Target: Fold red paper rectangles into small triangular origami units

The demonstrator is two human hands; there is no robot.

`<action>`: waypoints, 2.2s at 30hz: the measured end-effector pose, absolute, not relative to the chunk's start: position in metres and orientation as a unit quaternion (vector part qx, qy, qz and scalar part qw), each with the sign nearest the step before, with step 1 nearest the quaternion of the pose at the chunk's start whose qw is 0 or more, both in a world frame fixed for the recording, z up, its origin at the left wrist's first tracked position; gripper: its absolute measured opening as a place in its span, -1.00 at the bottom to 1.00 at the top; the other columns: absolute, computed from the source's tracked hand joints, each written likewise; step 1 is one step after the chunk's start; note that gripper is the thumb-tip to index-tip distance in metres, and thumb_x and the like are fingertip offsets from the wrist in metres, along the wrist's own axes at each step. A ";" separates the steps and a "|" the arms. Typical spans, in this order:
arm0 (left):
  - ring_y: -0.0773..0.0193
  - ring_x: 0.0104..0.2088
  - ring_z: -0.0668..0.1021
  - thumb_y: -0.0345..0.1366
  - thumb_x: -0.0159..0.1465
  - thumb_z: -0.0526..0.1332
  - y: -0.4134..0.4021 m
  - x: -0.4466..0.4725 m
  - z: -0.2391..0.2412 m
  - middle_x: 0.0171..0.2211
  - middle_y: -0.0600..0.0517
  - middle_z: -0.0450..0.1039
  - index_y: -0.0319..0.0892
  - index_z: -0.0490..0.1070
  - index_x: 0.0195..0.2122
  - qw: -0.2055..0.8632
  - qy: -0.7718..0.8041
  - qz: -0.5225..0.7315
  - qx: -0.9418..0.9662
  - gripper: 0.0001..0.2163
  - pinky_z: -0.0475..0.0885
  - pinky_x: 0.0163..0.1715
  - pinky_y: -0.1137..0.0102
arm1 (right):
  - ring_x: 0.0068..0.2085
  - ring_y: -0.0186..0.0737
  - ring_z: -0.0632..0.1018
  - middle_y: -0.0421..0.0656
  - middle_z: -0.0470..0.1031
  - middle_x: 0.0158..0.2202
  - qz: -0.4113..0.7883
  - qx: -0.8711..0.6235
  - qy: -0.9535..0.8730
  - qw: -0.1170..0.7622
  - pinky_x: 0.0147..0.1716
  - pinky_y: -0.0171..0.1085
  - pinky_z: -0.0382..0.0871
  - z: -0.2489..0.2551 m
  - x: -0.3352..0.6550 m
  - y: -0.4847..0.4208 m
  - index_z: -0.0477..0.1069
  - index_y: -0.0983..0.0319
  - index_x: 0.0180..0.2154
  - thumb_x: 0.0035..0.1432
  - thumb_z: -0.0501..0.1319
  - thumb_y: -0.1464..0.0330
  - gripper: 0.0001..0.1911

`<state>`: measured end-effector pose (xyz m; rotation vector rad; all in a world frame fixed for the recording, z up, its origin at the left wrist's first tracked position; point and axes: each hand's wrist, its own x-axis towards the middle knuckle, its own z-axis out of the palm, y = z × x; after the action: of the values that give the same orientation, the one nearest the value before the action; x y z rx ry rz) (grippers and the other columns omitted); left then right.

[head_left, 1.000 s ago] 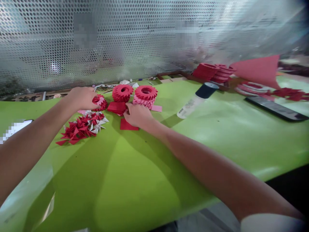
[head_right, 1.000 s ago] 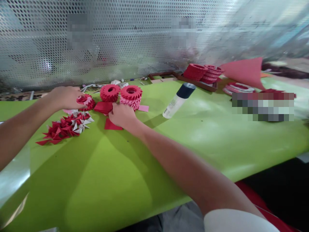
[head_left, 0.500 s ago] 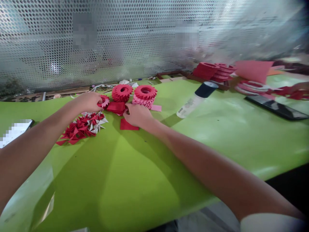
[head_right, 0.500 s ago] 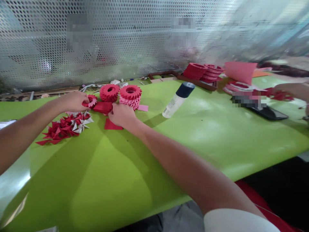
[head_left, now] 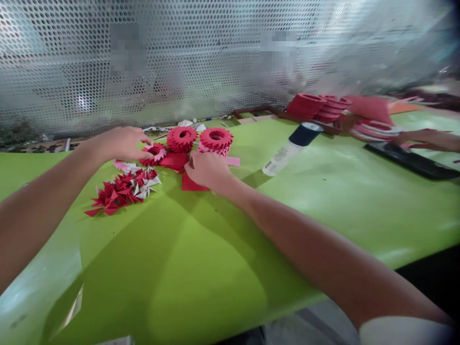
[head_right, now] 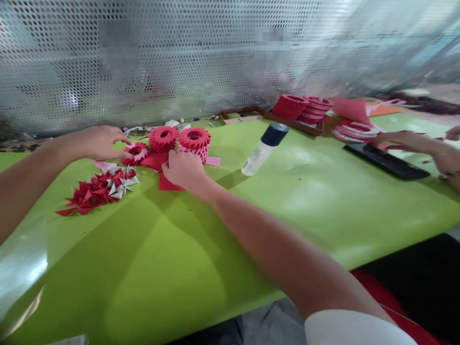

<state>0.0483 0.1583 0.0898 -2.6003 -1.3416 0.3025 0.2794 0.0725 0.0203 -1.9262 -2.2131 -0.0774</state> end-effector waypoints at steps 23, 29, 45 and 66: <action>0.24 -0.42 0.59 -0.20 0.44 0.11 -0.014 0.037 0.005 -0.40 0.01 0.63 -0.17 0.60 -0.26 -0.137 -0.228 -0.193 -0.944 -0.71 0.41 -0.29 0.27 | -0.51 -0.22 0.47 -0.05 0.55 -0.48 0.038 -0.456 -0.887 -0.058 -0.44 -0.26 0.19 0.026 0.256 0.043 0.55 0.27 -0.44 0.44 -0.04 0.15 -0.43; 0.27 -0.53 0.53 -0.08 0.40 0.14 0.009 0.002 0.080 -0.44 0.03 0.62 -0.09 0.62 -0.33 -0.132 -0.374 -0.234 -0.888 -0.68 0.31 -0.56 0.42 | -0.48 -0.19 0.49 -0.01 0.57 -0.43 0.048 -0.464 -0.882 -0.064 -0.45 -0.26 0.20 0.025 0.254 0.045 0.57 0.28 -0.39 0.43 -0.06 0.13 -0.42; 0.32 -0.51 0.59 -0.16 0.38 0.19 -0.038 -0.024 0.092 -0.45 0.06 0.63 -0.11 0.62 -0.32 -0.136 -0.393 -0.300 -0.858 -0.75 0.37 -0.58 0.52 | -0.51 -0.22 0.40 -0.06 0.52 -0.49 0.011 -0.444 -0.895 -0.053 -0.48 -0.24 0.05 0.024 0.244 0.042 0.55 0.26 -0.43 0.40 -0.04 0.15 -0.46; 0.41 -0.74 0.12 -0.09 0.27 0.22 0.022 -0.016 0.124 -0.81 0.21 0.11 -0.11 0.32 -0.62 -0.398 -0.291 -0.701 -0.515 -0.64 0.00 -0.68 0.41 | -0.54 -0.27 0.43 -0.16 0.54 -0.51 0.141 -0.308 -0.941 0.019 -0.48 -0.30 0.17 0.051 0.208 -0.026 0.56 0.20 -0.25 0.35 0.06 0.18 -0.65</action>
<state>-0.0164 0.0216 0.1237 -2.2235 -1.2562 -3.0263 0.2084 -0.0261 0.0510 -0.9560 -2.9199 0.4377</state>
